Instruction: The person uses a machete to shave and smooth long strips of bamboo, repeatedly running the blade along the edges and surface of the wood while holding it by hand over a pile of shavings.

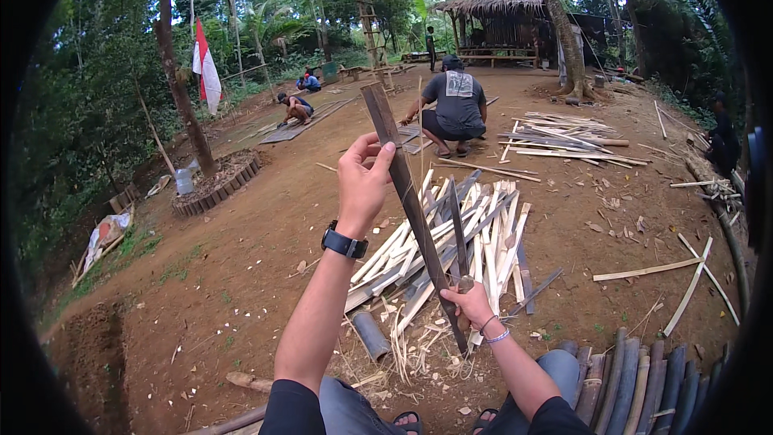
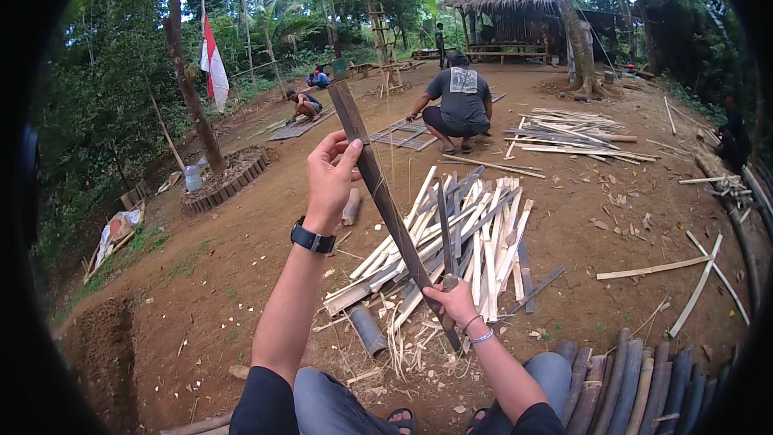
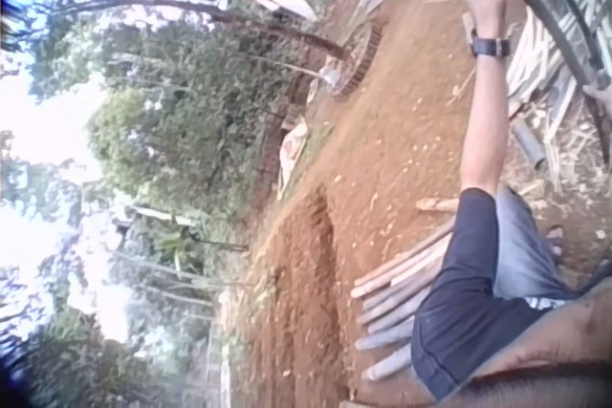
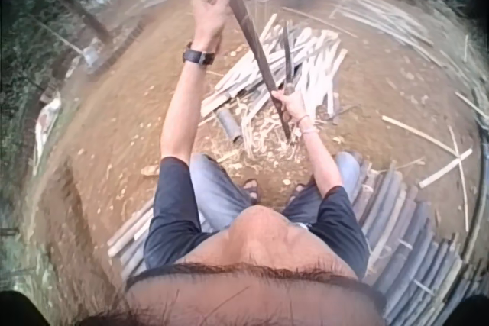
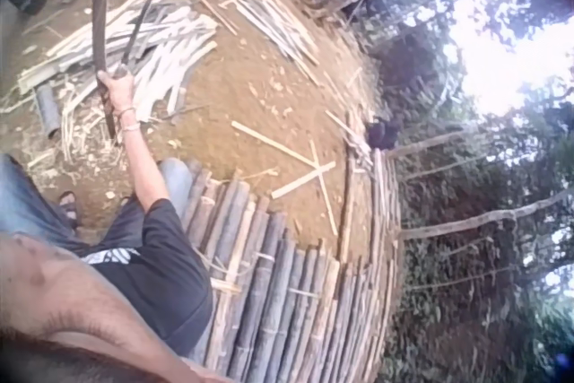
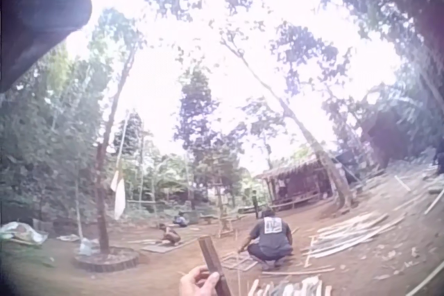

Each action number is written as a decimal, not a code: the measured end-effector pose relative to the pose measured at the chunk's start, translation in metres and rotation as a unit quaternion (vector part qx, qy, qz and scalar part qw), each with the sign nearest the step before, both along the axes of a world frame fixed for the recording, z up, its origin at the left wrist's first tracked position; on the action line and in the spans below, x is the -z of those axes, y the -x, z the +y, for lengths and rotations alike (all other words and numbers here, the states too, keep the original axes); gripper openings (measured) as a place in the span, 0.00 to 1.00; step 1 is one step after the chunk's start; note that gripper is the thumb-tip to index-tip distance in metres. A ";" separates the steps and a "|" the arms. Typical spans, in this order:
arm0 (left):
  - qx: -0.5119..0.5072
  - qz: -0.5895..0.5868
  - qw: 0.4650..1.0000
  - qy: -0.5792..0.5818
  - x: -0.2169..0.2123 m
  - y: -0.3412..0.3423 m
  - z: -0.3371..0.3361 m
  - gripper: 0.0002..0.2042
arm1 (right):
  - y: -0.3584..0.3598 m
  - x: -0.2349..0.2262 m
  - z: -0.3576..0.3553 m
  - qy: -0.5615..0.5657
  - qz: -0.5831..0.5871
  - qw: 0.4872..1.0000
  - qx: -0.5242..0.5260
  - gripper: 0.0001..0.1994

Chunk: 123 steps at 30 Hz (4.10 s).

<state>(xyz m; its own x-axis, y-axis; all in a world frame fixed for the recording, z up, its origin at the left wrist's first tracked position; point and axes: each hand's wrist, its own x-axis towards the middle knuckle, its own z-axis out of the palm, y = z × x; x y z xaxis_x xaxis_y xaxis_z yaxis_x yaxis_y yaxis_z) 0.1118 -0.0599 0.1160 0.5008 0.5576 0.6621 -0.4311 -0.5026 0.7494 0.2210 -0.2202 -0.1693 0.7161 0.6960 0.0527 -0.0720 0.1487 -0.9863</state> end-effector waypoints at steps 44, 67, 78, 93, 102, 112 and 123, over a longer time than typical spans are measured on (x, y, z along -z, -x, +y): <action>0.107 0.099 0.989 -0.029 0.276 -0.024 -0.063 0.09 | 0.167 -0.009 -0.191 0.331 -0.182 0.913 0.153 0.19; 0.095 0.014 0.995 -0.039 0.285 -0.038 -0.082 0.11 | 0.117 0.000 -0.175 0.425 -0.230 0.855 0.186 0.22; -0.023 0.023 0.998 0.060 0.289 -0.047 -0.090 0.11 | 0.083 0.046 -0.160 0.410 -0.175 0.868 0.219 0.13; -0.048 0.034 0.997 0.050 0.288 -0.040 -0.095 0.10 | 0.076 0.055 -0.140 0.362 -0.191 0.886 0.218 0.11; -0.049 0.018 0.997 0.060 0.289 -0.042 -0.097 0.09 | 0.071 0.062 -0.138 0.320 -0.207 0.894 0.235 0.13; -0.049 0.037 0.997 0.054 0.284 -0.039 -0.097 0.11 | 0.047 0.079 -0.151 0.319 -0.161 0.898 0.255 0.15; -0.109 0.046 0.993 -0.008 0.207 -0.012 -0.038 0.16 | -0.049 -0.015 -0.114 0.166 -0.215 0.938 0.214 0.18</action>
<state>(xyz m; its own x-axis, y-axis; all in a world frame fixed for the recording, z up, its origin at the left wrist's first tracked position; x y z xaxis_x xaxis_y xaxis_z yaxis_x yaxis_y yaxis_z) 0.1240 -0.0982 -0.0915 0.4273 0.6497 0.6288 -0.2407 -0.5886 0.7717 0.2705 -0.3347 -0.1547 0.8958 0.3784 0.2331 0.3403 -0.2467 -0.9074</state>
